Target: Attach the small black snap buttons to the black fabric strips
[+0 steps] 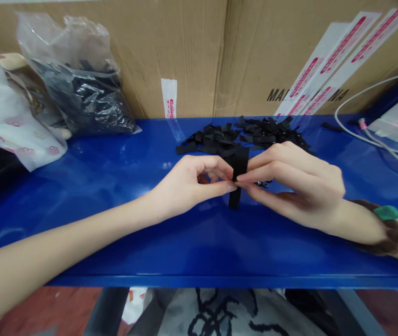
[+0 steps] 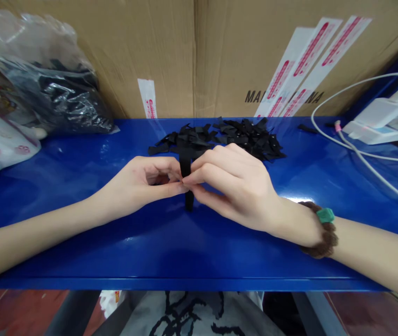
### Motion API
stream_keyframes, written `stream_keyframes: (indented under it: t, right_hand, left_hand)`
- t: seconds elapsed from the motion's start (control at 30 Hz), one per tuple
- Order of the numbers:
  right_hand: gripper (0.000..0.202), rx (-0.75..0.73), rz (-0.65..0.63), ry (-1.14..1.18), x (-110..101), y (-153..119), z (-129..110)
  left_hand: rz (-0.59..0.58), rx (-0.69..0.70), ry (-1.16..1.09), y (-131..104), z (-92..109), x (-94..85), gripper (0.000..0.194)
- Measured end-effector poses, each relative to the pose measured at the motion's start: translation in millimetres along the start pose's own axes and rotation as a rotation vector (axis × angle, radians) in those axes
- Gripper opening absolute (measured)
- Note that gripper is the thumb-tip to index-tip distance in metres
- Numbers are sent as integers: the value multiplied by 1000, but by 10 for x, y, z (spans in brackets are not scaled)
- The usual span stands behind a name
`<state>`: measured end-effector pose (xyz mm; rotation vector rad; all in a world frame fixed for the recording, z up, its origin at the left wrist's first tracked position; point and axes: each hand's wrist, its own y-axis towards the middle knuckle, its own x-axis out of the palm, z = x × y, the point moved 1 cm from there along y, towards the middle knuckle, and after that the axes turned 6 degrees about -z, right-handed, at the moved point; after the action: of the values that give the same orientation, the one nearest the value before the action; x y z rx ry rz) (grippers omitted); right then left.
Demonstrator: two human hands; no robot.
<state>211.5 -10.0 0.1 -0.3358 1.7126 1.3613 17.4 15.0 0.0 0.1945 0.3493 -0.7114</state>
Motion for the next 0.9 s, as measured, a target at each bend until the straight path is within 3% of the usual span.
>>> stream_keyframes:
  t: [0.23,0.5,0.9]
  right_hand:
    - [8,5,-44,-95,4,6,17]
    - [10,43,-39,-100,28,-17,10]
    - [3,183,-76,23,51,19,71]
  left_hand:
    - [-37,41,96,-32,20,29,16]
    - [60,75,34,-17,-22,-2,17]
    - [92,83,200,-23,-43,-20,16]
